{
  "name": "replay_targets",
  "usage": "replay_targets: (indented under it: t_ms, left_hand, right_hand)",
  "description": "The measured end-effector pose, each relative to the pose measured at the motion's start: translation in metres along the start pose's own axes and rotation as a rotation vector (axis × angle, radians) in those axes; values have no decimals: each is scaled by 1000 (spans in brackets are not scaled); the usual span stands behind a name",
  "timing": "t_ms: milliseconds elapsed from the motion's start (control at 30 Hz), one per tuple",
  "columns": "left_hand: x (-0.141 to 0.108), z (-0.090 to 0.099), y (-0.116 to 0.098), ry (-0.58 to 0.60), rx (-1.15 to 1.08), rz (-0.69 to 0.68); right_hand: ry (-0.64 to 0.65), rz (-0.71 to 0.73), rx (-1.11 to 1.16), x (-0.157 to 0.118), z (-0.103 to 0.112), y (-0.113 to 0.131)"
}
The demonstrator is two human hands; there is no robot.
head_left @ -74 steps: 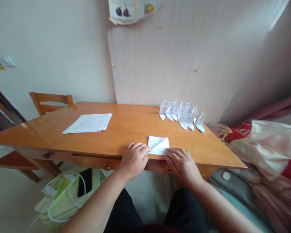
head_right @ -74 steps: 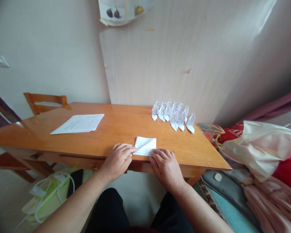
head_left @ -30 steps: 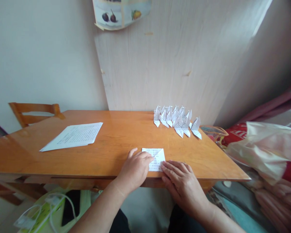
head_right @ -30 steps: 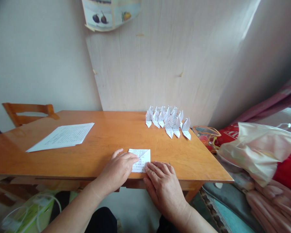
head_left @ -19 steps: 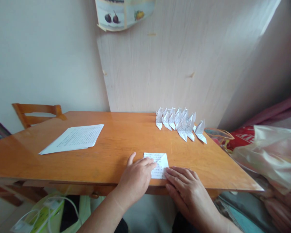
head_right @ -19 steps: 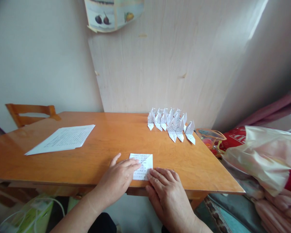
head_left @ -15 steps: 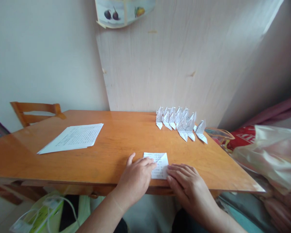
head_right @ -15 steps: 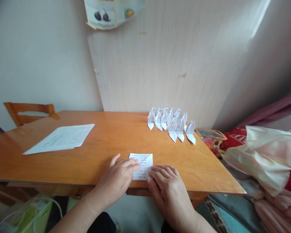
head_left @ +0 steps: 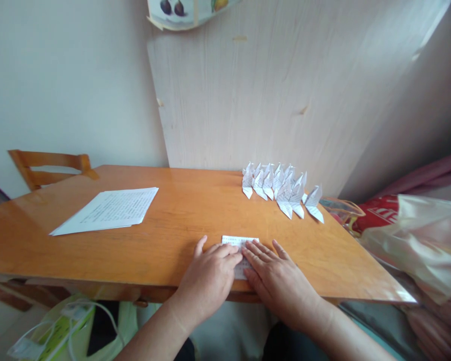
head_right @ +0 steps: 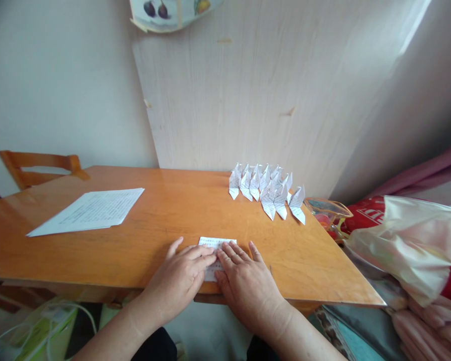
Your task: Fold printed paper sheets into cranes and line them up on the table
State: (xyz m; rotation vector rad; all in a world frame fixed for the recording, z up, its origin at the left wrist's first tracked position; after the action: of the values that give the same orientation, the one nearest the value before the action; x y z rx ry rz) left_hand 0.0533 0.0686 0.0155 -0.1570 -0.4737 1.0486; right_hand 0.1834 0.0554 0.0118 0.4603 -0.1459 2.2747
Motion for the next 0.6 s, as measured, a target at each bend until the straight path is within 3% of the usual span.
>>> replay_targets:
  t_ms: [300,600]
  left_hand:
    - [0,0,1,42,-30,24]
    - [3,3,13,255,-78,25]
  right_hand:
    - [77,-52,-31,-9,-3,-14]
    - [316,-74,-19,-9,-5,-15]
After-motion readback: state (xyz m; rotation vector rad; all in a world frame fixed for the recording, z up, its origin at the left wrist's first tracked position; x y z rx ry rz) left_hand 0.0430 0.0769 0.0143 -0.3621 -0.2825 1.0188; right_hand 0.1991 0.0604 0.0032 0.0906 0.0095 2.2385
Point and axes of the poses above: each hand's wrist, its own x-axis towards the middle knuckle, its own z-axis out of the back of the hand, y = z × x, the point moved 7 cm from there along x, towards the middle knuckle, and after that the axes turned 10 degrees about z, right-handed, at the moved point
